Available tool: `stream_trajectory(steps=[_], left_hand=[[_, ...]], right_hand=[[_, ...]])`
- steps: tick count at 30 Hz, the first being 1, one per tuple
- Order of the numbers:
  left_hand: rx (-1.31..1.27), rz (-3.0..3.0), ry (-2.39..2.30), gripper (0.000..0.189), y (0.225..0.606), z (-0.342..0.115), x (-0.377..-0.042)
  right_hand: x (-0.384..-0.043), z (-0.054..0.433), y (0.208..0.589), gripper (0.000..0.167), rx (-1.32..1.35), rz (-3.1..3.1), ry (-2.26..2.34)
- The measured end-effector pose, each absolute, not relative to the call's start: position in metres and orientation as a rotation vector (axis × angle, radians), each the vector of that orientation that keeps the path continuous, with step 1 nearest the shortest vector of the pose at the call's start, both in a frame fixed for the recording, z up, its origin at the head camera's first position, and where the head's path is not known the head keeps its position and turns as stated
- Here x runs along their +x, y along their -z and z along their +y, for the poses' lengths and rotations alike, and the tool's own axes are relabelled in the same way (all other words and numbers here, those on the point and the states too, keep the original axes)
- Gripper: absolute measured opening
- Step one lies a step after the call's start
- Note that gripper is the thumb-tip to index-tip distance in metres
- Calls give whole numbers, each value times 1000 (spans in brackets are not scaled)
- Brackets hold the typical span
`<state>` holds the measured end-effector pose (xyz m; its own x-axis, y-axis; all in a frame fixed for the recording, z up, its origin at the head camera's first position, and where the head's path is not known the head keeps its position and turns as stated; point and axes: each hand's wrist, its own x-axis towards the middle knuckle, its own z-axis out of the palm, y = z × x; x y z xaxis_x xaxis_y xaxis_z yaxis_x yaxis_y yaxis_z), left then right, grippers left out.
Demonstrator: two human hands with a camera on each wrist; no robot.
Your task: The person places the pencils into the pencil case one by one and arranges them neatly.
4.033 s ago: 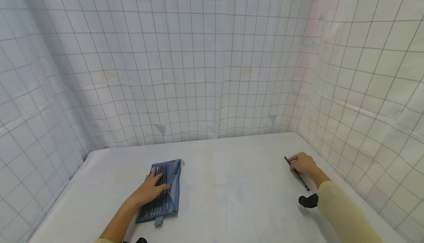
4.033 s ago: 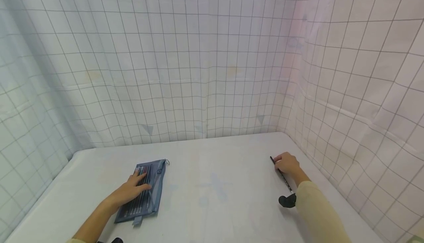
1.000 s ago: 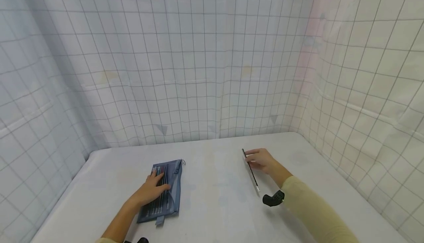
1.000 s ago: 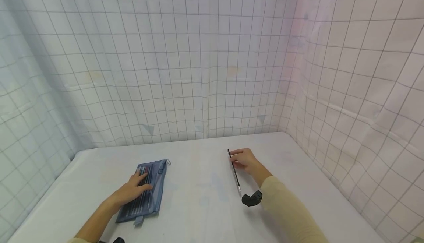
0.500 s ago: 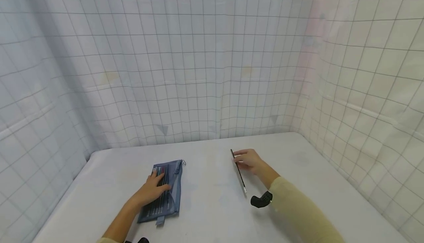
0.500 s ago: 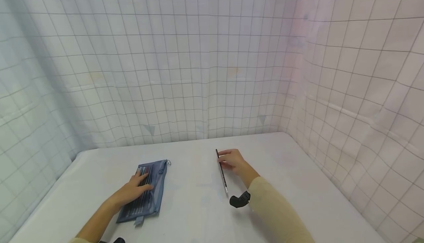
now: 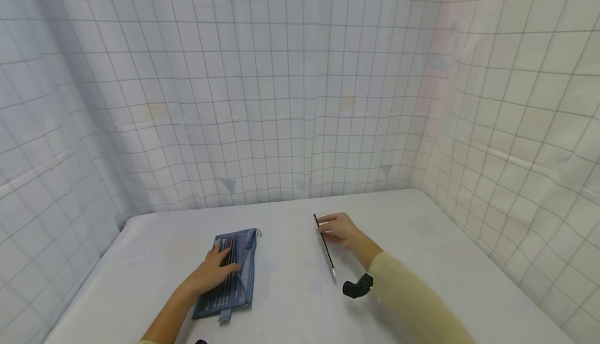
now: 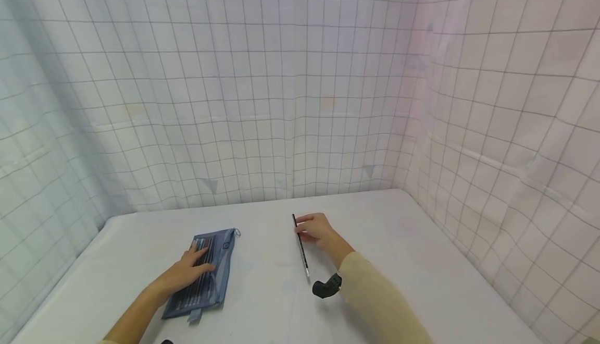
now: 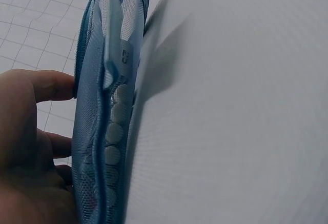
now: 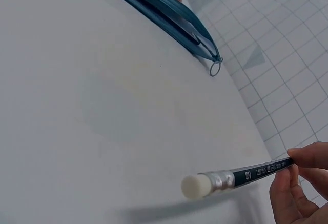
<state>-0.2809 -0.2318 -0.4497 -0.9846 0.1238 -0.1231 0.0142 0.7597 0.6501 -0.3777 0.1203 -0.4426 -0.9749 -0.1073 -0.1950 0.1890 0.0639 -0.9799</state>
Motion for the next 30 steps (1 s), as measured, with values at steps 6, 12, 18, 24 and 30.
stream_trajectory(steps=[6, 12, 18, 24, 30], left_hand=[[102, 2803, -1002, 86, 453, -234, -281], [104, 2811, -994, 86, 452, -234, -281], [115, 2810, -995, 85, 450, -234, -282], [128, 2817, -987, 85, 451, -234, -285], [133, 2816, -975, 86, 452, -234, -287]], right_hand=[[-376, 105, 450, 34, 79, 2082, 2002], [-373, 90, 450, 34, 69, 2075, 2001], [-371, 76, 448, 36, 31, 2045, 2012], [-372, 62, 453, 35, 2, 2016, 2015], [-370, 50, 455, 34, 7, 2006, 2004]])
